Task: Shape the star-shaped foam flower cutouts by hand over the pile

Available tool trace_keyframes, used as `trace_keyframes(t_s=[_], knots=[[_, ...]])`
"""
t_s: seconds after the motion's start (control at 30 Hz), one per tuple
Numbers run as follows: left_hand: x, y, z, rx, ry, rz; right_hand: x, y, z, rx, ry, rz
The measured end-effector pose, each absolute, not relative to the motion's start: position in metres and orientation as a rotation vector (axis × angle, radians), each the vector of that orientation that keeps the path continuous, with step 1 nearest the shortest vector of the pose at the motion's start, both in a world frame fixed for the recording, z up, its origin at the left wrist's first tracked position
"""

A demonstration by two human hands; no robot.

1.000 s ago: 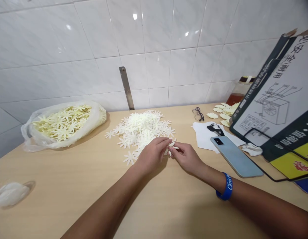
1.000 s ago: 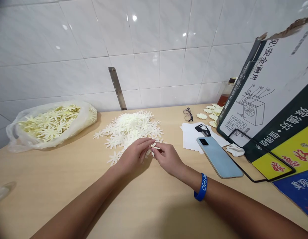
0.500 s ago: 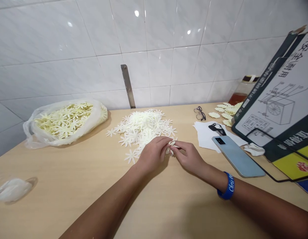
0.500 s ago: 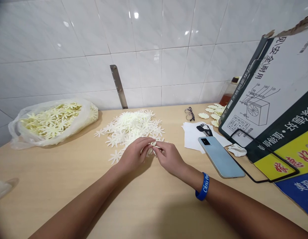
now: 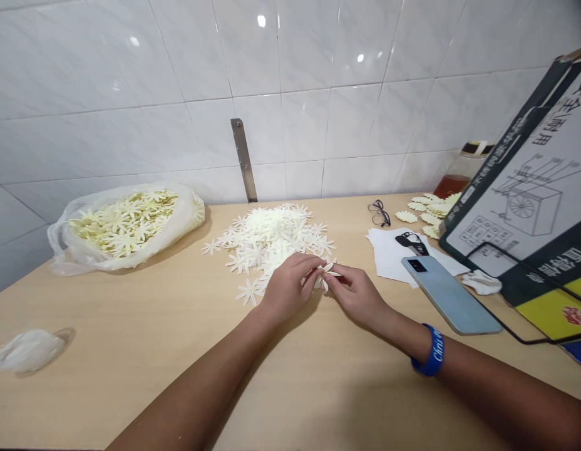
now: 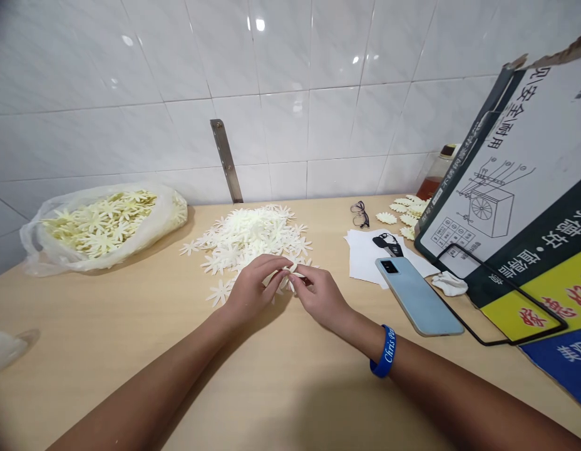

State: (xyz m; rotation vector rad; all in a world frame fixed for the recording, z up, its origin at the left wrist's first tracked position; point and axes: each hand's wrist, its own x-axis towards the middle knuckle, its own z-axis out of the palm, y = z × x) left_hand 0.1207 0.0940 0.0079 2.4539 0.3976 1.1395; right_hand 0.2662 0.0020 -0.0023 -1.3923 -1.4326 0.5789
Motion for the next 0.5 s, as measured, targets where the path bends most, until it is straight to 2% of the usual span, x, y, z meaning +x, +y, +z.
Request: trace_keyframes(t_s=[0.27,0.5], knots=[[0.1244,0.0893,0.0047,2.419,0.417,1.323,0.2656,0.0060,-0.0058,-1.337,-1.210,0.786],[0.1241,0.0870,0.0086,2.439,0.505,1.456,0.2634,0.0072,-0.0043,-1.367,-1.173,0.772]])
